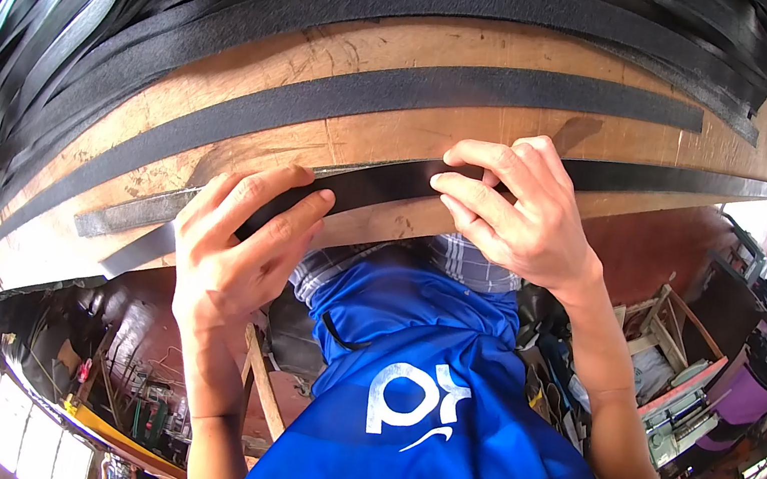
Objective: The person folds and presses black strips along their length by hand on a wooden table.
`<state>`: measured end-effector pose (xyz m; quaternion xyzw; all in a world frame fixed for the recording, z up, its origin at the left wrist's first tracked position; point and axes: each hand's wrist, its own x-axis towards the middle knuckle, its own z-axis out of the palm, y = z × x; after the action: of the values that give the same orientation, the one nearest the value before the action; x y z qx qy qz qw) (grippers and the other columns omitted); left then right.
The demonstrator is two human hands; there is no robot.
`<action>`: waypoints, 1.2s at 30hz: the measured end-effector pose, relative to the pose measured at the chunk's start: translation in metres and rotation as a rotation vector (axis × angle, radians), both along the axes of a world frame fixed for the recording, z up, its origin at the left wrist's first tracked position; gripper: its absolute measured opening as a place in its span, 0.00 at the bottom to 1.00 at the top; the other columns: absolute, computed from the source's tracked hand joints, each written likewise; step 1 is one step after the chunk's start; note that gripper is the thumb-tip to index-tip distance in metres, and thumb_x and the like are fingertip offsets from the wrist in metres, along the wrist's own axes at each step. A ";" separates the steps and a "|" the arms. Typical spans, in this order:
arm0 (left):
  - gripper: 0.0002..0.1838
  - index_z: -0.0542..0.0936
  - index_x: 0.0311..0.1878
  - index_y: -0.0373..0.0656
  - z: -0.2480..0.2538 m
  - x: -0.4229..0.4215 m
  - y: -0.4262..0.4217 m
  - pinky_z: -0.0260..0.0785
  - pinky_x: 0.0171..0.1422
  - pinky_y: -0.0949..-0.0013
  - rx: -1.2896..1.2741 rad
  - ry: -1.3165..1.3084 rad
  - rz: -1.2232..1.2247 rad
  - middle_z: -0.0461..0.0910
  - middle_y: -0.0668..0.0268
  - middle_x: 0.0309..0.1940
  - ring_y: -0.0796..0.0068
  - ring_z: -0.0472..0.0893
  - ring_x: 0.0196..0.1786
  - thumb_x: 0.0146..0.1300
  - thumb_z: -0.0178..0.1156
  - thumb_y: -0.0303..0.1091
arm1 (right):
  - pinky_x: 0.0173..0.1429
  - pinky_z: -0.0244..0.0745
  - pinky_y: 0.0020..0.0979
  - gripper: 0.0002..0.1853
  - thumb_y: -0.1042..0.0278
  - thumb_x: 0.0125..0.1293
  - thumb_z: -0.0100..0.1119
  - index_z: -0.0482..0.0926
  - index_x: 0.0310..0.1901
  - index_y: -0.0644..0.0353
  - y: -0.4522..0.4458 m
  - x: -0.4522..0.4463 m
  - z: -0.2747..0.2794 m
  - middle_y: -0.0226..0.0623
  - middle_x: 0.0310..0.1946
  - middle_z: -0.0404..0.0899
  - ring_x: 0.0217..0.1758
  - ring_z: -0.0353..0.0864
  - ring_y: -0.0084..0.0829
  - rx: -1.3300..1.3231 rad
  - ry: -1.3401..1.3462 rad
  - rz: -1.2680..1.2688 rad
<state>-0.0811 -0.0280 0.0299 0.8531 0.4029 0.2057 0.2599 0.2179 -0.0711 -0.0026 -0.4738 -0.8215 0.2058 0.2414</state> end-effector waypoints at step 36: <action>0.23 0.94 0.51 0.50 -0.001 0.002 -0.002 0.84 0.51 0.60 -0.009 0.100 0.011 0.90 0.62 0.51 0.61 0.89 0.48 0.49 0.81 0.23 | 0.51 0.71 0.34 0.18 0.70 0.55 0.81 0.91 0.49 0.50 0.007 -0.029 -0.003 0.24 0.52 0.84 0.36 0.77 0.23 -0.011 0.022 -0.007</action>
<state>-0.0792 -0.0305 0.0293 0.8589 0.4211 0.1624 0.2421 0.1889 -0.0645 -0.0057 -0.4756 -0.8160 0.2149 0.2484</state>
